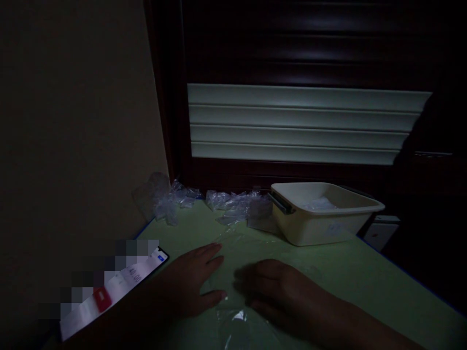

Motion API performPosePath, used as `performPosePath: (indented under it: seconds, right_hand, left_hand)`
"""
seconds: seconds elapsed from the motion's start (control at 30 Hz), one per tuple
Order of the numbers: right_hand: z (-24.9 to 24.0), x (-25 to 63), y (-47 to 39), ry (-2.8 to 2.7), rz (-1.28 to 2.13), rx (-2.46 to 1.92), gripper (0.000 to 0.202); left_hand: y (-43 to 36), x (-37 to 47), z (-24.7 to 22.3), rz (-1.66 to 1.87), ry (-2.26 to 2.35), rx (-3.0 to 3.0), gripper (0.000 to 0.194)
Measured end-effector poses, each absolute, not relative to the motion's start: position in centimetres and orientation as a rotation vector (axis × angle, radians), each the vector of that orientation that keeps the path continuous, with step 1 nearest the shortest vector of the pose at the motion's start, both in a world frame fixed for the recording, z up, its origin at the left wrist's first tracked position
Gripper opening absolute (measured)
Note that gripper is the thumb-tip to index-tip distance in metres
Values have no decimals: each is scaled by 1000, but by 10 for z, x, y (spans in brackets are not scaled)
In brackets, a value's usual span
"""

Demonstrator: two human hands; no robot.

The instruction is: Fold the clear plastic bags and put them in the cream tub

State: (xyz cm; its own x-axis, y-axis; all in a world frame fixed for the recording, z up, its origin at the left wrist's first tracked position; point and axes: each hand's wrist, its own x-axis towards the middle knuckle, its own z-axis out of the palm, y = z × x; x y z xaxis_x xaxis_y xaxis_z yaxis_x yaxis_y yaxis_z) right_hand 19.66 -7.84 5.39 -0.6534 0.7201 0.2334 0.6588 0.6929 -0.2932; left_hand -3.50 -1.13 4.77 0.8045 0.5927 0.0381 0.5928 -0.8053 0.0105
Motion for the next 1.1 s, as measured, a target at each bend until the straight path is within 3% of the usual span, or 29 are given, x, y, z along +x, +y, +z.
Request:
performPosePath:
  seconds: [0.27, 0.53, 0.67, 0.87, 1.1]
  right_hand:
    - [52, 188, -87, -2697, 191, -758, 29]
    - [34, 182, -83, -2727, 186, -572, 17]
    - [39, 179, -89, -2575, 419, -688, 23]
    - [41, 179, -88, -1962, 1013, -1002, 19]
    - [26, 181, -70, -1484, 1227, -1077, 37]
  left_hand:
    - [-9, -36, 38, -239, -870, -3011, 57]
    - [-10, -37, 40, -250, -881, -3051, 58]
    - [-9, -37, 41, -306, -879, -3100, 49]
    - [-10, -31, 52, -718, -679, -3392, 43]
    - [-10, -25, 46, -715, -669, -3417, 6]
